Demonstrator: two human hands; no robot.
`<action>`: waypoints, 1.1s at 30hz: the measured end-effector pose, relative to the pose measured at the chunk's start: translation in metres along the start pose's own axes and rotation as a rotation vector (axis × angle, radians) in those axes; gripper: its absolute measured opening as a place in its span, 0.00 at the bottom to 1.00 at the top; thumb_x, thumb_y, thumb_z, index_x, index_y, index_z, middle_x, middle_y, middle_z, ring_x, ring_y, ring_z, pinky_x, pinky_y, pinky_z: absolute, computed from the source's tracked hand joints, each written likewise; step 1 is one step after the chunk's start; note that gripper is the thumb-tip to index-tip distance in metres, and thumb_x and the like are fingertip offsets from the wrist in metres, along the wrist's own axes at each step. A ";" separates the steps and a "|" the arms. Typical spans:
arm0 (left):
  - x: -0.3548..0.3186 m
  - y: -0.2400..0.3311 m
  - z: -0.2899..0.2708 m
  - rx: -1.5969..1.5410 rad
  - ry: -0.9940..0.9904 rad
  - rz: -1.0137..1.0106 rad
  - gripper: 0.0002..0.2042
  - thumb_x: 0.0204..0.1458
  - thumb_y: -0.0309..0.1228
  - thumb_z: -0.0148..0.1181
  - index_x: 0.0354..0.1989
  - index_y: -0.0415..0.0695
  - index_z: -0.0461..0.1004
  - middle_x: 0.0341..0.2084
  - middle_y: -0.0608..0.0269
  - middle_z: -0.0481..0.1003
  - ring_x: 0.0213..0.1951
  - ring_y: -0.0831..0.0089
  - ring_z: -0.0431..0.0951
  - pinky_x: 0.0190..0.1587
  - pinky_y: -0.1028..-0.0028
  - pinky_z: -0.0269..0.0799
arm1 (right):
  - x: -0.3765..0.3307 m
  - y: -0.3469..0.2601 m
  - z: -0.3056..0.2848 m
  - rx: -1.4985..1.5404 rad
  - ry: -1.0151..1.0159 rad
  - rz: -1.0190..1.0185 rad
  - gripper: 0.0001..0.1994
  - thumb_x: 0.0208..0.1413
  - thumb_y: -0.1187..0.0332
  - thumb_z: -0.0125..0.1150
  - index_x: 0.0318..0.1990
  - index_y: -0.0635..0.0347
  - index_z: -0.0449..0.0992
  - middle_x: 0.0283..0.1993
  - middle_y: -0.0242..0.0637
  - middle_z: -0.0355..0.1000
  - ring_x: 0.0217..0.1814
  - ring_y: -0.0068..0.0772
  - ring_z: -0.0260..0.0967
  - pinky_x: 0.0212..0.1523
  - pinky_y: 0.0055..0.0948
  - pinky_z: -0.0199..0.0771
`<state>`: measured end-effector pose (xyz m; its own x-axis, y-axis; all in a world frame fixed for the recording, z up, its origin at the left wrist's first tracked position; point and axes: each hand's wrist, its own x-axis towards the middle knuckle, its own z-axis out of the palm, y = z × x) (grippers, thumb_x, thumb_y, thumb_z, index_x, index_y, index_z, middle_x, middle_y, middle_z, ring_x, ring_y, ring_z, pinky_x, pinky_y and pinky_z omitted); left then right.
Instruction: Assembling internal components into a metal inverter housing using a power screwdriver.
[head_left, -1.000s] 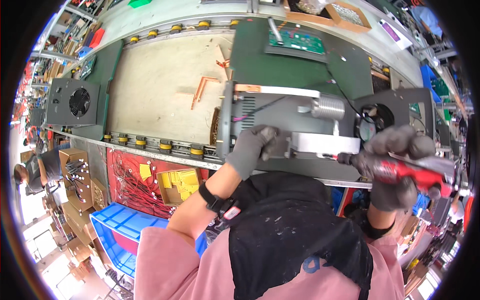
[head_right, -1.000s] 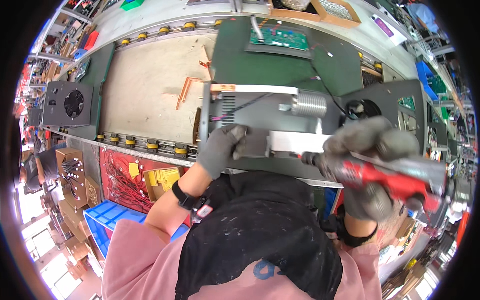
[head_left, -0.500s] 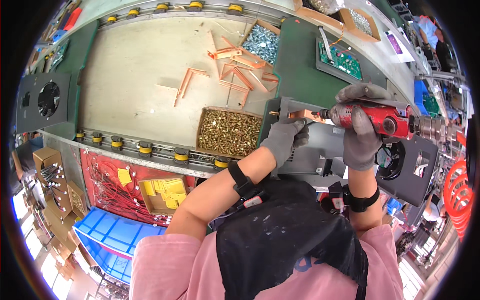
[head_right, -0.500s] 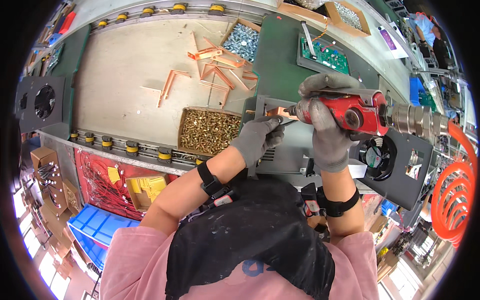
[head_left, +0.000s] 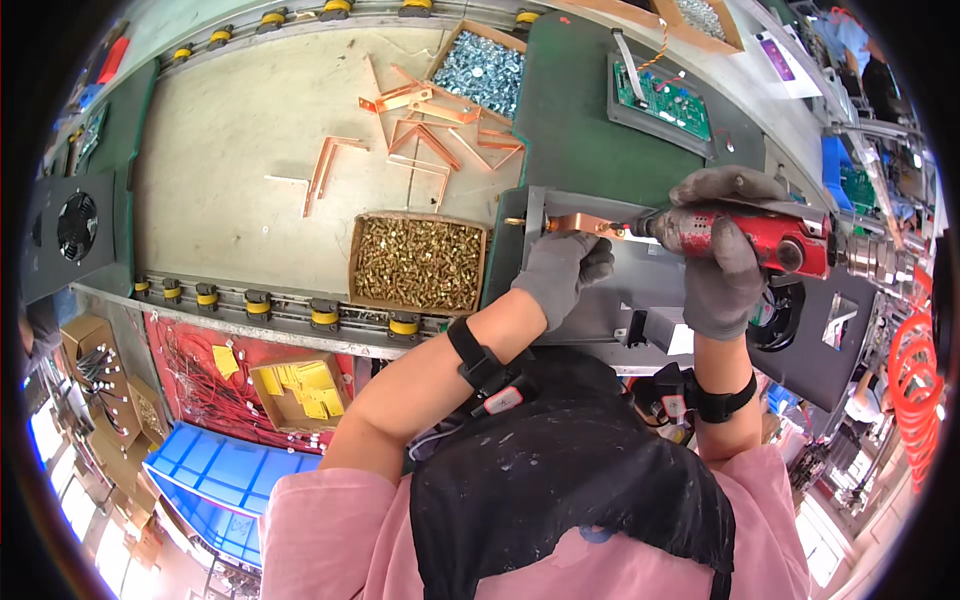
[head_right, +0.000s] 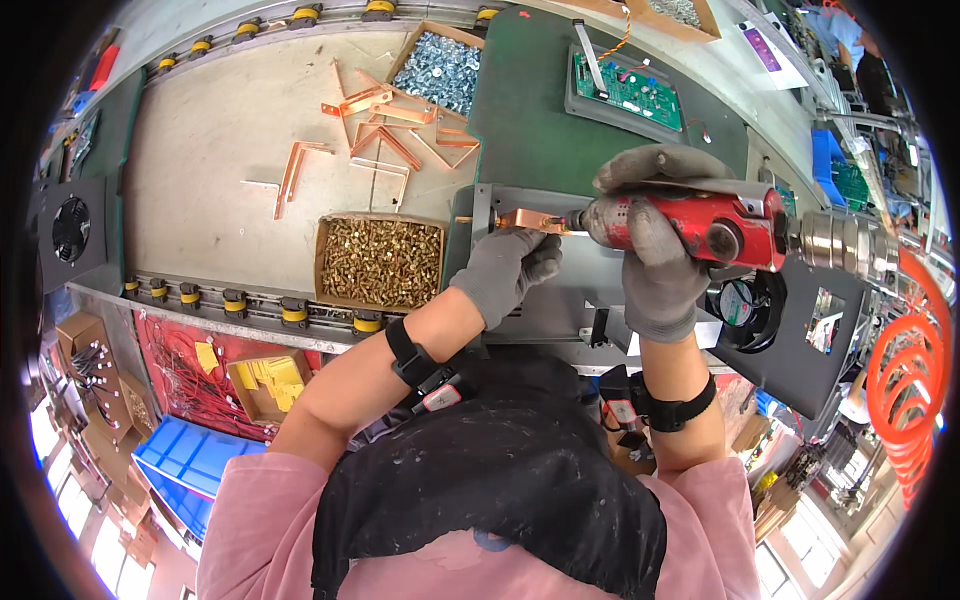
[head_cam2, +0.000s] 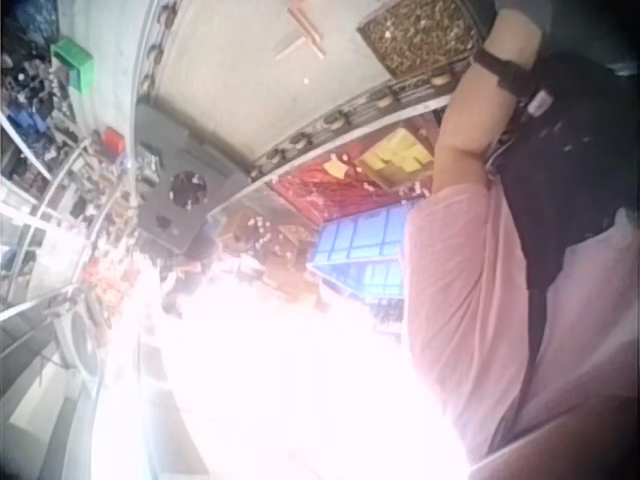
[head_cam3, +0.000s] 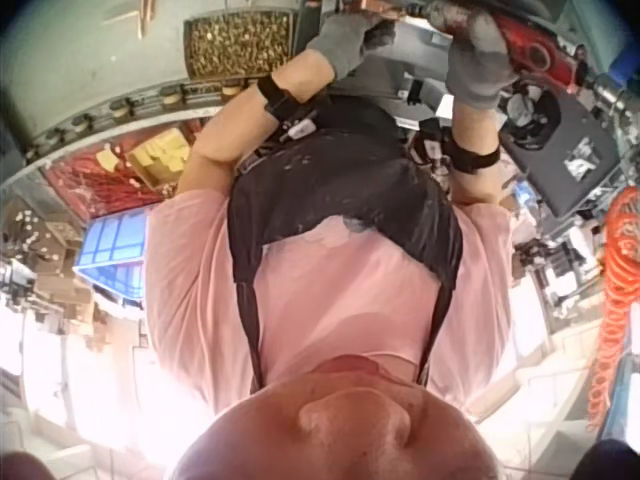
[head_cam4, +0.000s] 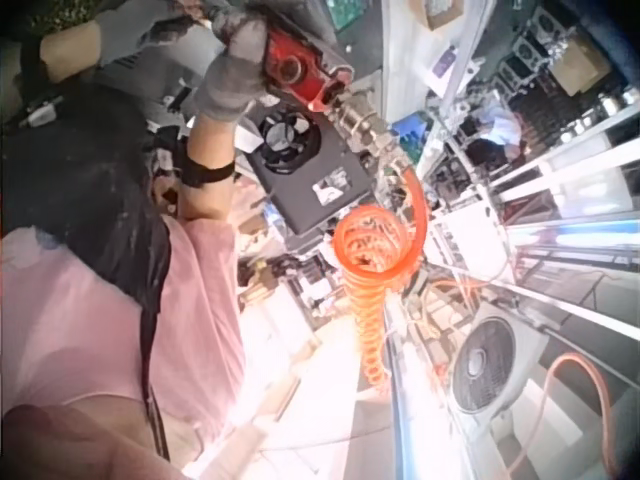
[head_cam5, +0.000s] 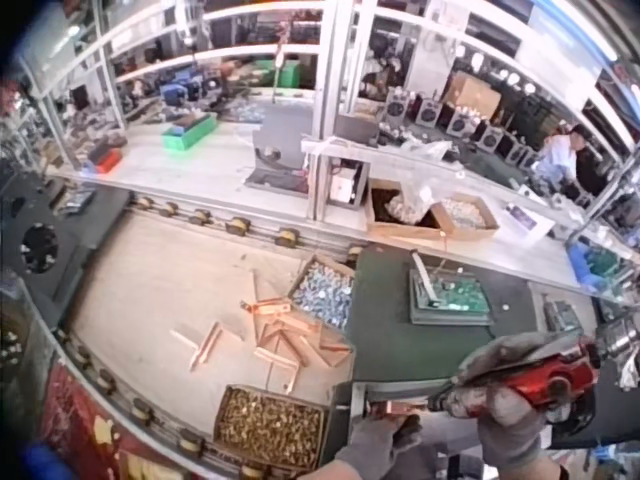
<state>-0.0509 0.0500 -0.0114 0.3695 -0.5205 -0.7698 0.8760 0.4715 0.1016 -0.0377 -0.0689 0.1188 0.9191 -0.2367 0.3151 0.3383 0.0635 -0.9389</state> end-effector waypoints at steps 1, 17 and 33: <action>-0.001 -0.001 -0.001 0.001 0.012 -0.002 0.09 0.58 0.28 0.46 0.41 0.35 0.68 0.28 0.57 0.73 0.26 0.71 0.76 0.25 0.79 0.77 | 0.000 0.002 -0.001 0.018 -0.012 -0.004 0.17 0.44 0.74 0.59 0.44 0.64 0.65 0.37 0.47 0.71 0.39 0.39 0.71 0.40 0.35 0.74; -0.008 -0.001 -0.012 -0.066 -0.059 0.161 0.10 0.59 0.28 0.44 0.43 0.35 0.68 0.31 0.57 0.73 0.29 0.73 0.76 0.27 0.81 0.78 | 0.000 0.004 0.012 0.030 -0.133 0.002 0.17 0.45 0.77 0.56 0.44 0.62 0.64 0.39 0.47 0.71 0.39 0.35 0.71 0.41 0.34 0.74; -0.028 0.006 -0.022 -0.187 -0.254 0.174 0.12 0.58 0.23 0.40 0.47 0.30 0.63 0.36 0.52 0.72 0.35 0.67 0.77 0.39 0.77 0.79 | -0.002 0.006 0.027 0.038 -0.252 0.085 0.14 0.45 0.83 0.54 0.42 0.64 0.66 0.37 0.42 0.70 0.33 0.26 0.69 0.32 0.25 0.73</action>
<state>-0.0631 0.0836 -0.0029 0.5941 -0.5701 -0.5675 0.7300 0.6784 0.0828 -0.0316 -0.0424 0.1162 0.9642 0.0194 0.2643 0.2607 0.1101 -0.9591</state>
